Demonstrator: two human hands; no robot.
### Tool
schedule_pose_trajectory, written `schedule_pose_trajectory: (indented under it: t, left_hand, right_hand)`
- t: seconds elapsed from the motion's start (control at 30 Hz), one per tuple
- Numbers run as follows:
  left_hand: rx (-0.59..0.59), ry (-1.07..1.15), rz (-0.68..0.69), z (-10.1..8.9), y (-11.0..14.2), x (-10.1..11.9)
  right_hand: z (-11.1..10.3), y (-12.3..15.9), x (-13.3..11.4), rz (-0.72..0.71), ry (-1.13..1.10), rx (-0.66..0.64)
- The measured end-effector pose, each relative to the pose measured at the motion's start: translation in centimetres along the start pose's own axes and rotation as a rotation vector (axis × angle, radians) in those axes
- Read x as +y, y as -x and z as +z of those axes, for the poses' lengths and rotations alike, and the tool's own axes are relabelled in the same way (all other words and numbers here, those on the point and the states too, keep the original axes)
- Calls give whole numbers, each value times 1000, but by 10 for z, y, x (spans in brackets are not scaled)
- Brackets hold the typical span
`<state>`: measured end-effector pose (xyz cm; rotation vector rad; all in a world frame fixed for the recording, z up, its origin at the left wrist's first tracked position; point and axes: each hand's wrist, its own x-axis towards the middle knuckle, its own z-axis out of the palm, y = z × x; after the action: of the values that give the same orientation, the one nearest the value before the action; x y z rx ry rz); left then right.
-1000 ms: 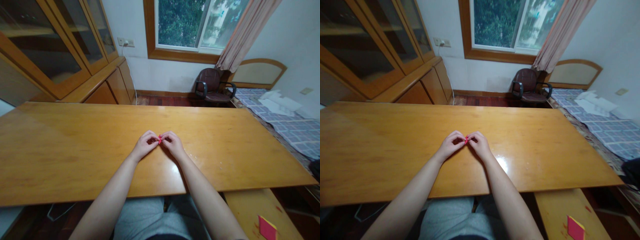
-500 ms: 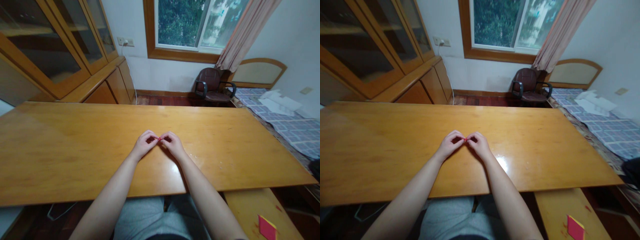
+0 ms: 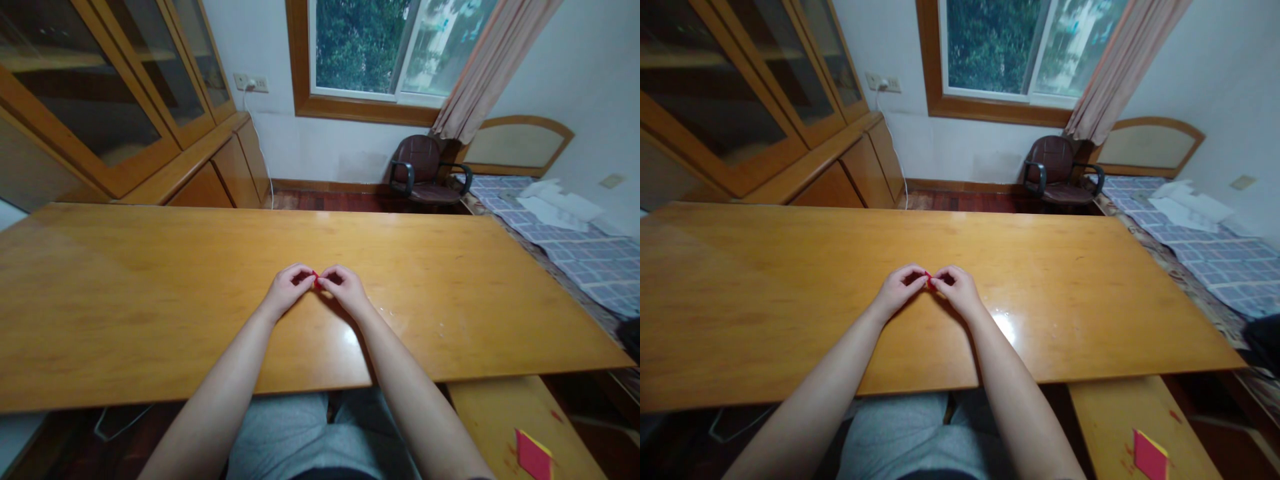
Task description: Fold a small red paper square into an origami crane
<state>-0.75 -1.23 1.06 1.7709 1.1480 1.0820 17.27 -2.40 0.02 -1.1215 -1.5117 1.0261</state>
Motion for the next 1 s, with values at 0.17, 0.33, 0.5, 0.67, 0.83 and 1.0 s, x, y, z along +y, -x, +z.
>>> schedule_pose_trajectory:
  t: [0.17, 0.33, 0.5, 0.67, 0.83, 1.0]
  left_hand:
    - [-3, -57, 22, 0, 0, -1]
    - [5, -86, 35, -1, -1, -2]
    - [-11, -66, 34, -2, -1, -5]
    - [-10, 14, -28, -1, -1, -9]
    - [-62, 202, -112, 2, -1, -8]
    - [-109, 262, -124, 6, -1, -8]
  right_hand:
    - [0, 0, -1, 14, 46, -25]
    - [1, 0, -3, -5, 80, -64]
    - [0, 1, -6, 17, 15, -116]
    - [0, 2, -5, 21, 12, -122]
    - [0, 1, -3, 33, -2, -39]
    - [-2, 0, -4, 91, -89, 2]
